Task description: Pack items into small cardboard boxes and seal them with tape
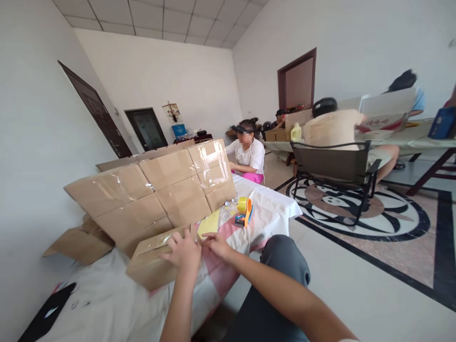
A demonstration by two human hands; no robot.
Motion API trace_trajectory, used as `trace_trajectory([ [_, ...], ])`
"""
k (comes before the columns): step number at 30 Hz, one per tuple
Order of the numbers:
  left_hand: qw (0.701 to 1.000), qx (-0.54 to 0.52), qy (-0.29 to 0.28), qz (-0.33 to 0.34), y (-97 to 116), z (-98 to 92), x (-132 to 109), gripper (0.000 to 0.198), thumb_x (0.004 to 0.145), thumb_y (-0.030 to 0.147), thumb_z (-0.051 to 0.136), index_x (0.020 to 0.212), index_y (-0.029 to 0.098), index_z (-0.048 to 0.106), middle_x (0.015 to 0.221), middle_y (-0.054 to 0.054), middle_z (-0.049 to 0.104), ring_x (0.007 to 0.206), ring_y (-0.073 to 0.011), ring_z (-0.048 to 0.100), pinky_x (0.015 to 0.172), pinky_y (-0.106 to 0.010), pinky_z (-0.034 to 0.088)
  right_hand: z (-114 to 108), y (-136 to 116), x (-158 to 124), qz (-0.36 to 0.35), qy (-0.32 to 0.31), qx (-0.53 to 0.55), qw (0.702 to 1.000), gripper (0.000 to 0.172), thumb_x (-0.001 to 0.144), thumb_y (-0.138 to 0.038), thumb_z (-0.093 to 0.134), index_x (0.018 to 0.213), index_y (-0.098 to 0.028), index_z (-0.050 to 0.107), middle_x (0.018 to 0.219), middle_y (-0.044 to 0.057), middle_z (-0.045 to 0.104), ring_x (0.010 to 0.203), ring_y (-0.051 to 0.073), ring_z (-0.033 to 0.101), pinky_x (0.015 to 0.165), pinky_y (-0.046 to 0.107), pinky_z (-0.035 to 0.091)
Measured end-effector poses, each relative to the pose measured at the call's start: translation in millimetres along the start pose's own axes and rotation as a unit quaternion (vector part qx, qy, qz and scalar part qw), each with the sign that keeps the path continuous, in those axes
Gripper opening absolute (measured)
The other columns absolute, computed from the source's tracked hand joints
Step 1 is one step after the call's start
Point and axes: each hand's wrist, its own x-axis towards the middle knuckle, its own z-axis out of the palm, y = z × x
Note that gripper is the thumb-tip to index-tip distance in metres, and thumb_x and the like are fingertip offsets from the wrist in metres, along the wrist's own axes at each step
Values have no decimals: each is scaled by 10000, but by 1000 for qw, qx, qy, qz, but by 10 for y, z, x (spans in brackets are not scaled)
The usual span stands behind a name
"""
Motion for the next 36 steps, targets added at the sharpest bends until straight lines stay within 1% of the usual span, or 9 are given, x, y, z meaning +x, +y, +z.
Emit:
trace_trajectory([
  [4, 1000, 3, 8, 5, -2, -17, -3, 513, 916, 356, 533, 1412, 227, 547, 1320, -191, 537, 1300, -370, 442, 1014, -654, 399, -64, 116, 53, 17, 8, -9, 1000, 378, 689, -96, 631, 1052, -132, 728, 825, 27, 694, 687, 140, 596, 677, 276, 486],
  [9, 1000, -20, 11, 12, -86, 8, 20, 588, 916, 478, 530, 1437, 207, 551, 1348, -201, 545, 1315, -395, 450, 1067, -651, 360, -86, 114, 93, -19, -1, -36, 999, 170, 724, -101, 621, 874, -137, 691, 914, 50, 700, 875, 171, 637, 875, 321, 495],
  [12, 986, -144, 83, 33, -292, 98, 28, 523, 900, 534, 550, 1282, 189, 643, 1235, -167, 645, 1223, -359, 557, 1090, -567, 392, -99, 77, 115, -45, -20, -55, 997, 49, 772, -144, 615, 804, -156, 650, 851, 26, 672, 838, 168, 615, 860, 325, 484],
  [15, 932, -315, 175, 22, -579, 238, -2, 374, 939, 519, 488, 1010, 190, 649, 1026, -106, 722, 1017, -252, 667, 975, -385, 502, -108, 56, 136, -68, -20, -70, 995, 33, 828, -162, 566, 817, -179, 591, 859, 8, 629, 832, 161, 576, 852, 320, 470],
  [19, 897, -364, 250, -30, -862, 386, -117, 388, 982, 511, 402, 931, 185, 605, 926, -100, 714, 925, -219, 682, 903, -341, 525, -113, 52, 142, -84, -42, -81, 992, 51, 897, -237, 567, 897, -187, 575, 947, 18, 619, 919, 170, 574, 910, 324, 466],
  [22, 868, -406, 283, -53, -935, 428, -195, 397, 973, 506, 429, 1024, 162, 620, 831, -61, 669, 763, -191, 657, 742, -311, 529, -103, 68, 130, -87, -116, -77, 986, 422, 861, -363, 708, 1226, -189, 586, 1245, 75, 628, 1123, 204, 601, 995, 342, 470],
  [27, 815, -505, 281, -30, -944, 424, -248, 237, 956, 397, 466, 1078, 198, 507, 656, 52, 544, 537, -136, 580, 605, -273, 500, -50, 82, 174, -128, -236, -123, 956, 1313, 669, -442, 907, 1663, -195, 86, 1681, 204, 226, 1562, 314, 231, 1232, 434, 278],
  [32, 835, -490, 251, 6, -975, 424, -295, 112, 980, 333, 354, 1052, 248, 335, 879, -60, 686, 808, -193, 728, 817, -372, 578, 37, -35, 199, -119, -236, -172, 949, 1531, 516, -376, 982, 1668, -191, -10, 1702, 216, 131, 1590, 351, 138, 1281, 458, 165],
  [36, 841, -471, 264, 40, -1002, 435, -316, 54, 945, 281, 301, 986, 266, 270, 1185, -162, 664, 910, -190, 712, 839, -396, 589, 32, -255, 128, -162, -186, -199, 949, 1482, 548, -401, 954, 1669, -165, 13, 1650, 231, 252, 1542, 353, 277, 1267, 458, 221],
])
